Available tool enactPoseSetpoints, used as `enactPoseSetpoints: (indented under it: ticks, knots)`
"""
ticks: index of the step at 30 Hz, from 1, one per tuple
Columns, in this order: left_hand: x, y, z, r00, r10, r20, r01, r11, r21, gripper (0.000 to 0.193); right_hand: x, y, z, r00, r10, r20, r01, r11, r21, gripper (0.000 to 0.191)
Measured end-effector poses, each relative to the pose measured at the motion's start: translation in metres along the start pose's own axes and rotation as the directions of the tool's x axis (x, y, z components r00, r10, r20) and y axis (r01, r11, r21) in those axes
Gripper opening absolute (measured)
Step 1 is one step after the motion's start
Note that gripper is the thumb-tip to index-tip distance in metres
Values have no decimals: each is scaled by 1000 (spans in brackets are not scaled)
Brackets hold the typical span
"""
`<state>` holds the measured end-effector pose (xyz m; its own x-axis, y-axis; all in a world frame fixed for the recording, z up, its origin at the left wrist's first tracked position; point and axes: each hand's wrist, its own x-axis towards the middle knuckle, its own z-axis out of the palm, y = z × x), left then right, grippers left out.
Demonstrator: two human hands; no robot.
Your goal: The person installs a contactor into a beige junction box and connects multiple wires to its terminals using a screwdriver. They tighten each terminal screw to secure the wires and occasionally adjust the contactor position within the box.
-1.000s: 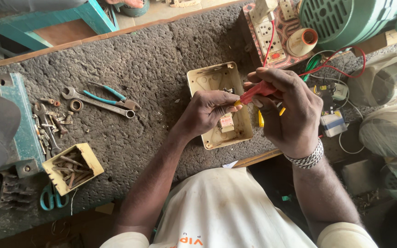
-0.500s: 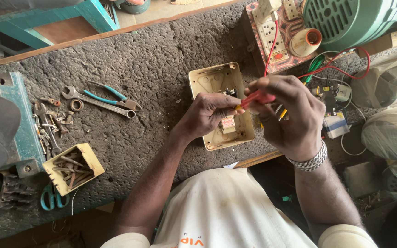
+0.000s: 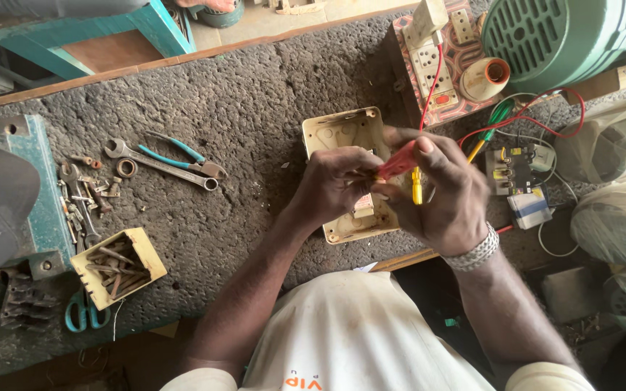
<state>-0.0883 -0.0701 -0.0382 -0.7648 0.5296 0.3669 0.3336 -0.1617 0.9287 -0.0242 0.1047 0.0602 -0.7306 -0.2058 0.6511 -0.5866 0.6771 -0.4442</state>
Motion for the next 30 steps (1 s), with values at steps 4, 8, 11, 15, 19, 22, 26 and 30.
enactPoseSetpoints:
  ticks: [4, 8, 11, 15, 19, 22, 26, 30]
  knots:
    - [7, -4, -8, 989, 89, 120, -96, 994, 58, 19, -8, 5, -6, 996, 38, 84, -49, 990, 131, 81]
    - [14, 1, -19, 963, 93, 253, -107, 993, 44, 21, -14, 4, -6, 999, 22, -38, -23, 999, -43, 83]
    - [17, 9, -21, 960, 63, 274, -66, 998, 1, 25, -15, -1, -8, 999, 41, 7, -42, 997, 61, 82]
    - [15, 14, -23, 953, 17, 302, 17, 994, -107, 24, -8, -10, -2, 998, 47, -34, -47, 999, 9, 83]
    - [16, 11, -16, 987, 58, 151, -62, 998, 25, 15, 5, -19, -3, 1000, -14, 5, 13, 998, 64, 82]
    - [17, 7, -13, 985, 117, 130, -126, 990, 64, 12, 11, -24, -8, 972, 175, 158, -189, 979, 77, 61]
    - [12, 5, -13, 981, 121, 149, -130, 990, 54, 14, 12, -19, -5, 999, 36, -39, -36, 999, 18, 79]
    - [12, 1, -13, 975, 142, 171, -153, 987, 52, 16, 5, -16, -6, 995, 89, 50, -96, 980, 175, 73]
